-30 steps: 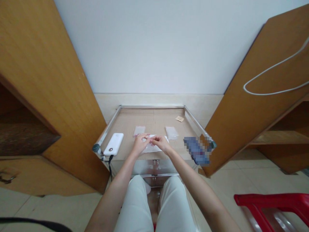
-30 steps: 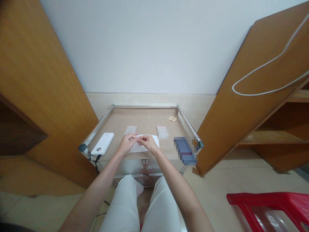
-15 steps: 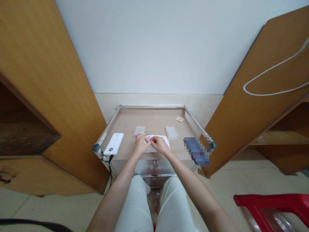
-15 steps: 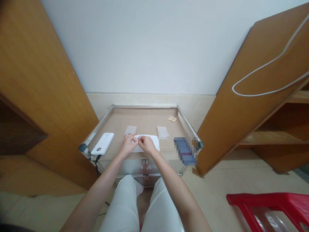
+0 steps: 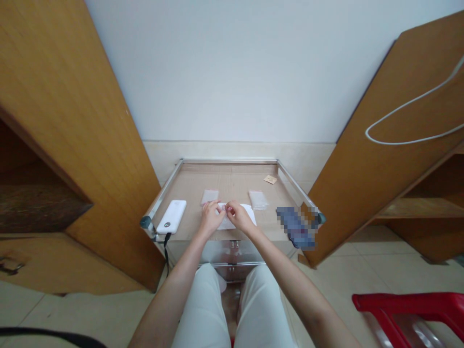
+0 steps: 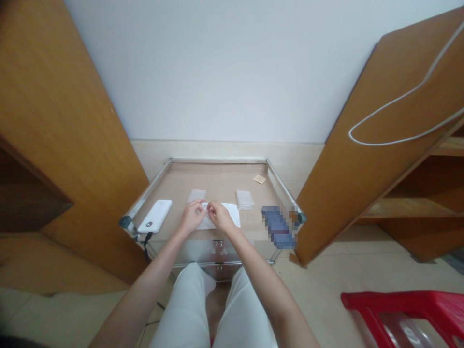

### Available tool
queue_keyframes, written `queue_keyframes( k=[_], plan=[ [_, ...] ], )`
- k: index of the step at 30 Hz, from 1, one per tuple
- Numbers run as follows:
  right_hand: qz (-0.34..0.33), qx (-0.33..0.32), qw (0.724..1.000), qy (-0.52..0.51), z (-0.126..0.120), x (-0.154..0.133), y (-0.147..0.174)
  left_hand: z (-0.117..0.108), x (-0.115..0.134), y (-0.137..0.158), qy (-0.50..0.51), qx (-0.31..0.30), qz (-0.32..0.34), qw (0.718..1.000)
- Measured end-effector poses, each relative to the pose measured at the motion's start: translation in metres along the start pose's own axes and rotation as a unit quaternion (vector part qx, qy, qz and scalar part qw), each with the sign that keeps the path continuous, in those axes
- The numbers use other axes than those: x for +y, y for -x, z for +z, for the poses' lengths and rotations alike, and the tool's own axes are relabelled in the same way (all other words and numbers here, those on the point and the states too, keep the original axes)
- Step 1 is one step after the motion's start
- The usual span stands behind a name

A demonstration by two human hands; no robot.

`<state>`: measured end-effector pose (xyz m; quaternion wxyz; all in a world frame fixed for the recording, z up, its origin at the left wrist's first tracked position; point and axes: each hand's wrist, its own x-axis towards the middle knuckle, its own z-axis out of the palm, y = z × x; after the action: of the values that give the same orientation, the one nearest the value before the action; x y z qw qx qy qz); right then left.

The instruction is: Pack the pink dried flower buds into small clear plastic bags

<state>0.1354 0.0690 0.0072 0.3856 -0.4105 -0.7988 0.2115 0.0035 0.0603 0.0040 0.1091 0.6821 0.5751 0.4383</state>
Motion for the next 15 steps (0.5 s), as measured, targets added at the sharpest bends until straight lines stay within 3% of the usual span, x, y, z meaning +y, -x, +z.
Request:
queue_keyframes(
  k=[3,9,15],
  plan=[
    [-0.035,-0.046,0.998,0.0,-0.002,-0.002,-0.001,0.0,-0.001,0.0,-0.006,-0.01,0.002,1.0],
    [-0.041,-0.115,0.992,0.006,-0.004,0.005,-0.005,-0.003,-0.002,0.0,0.008,-0.048,0.019,0.999],
    [-0.016,-0.117,0.993,-0.013,-0.004,0.021,-0.005,-0.021,0.004,0.005,0.003,-0.176,0.073,0.982]
  ],
)
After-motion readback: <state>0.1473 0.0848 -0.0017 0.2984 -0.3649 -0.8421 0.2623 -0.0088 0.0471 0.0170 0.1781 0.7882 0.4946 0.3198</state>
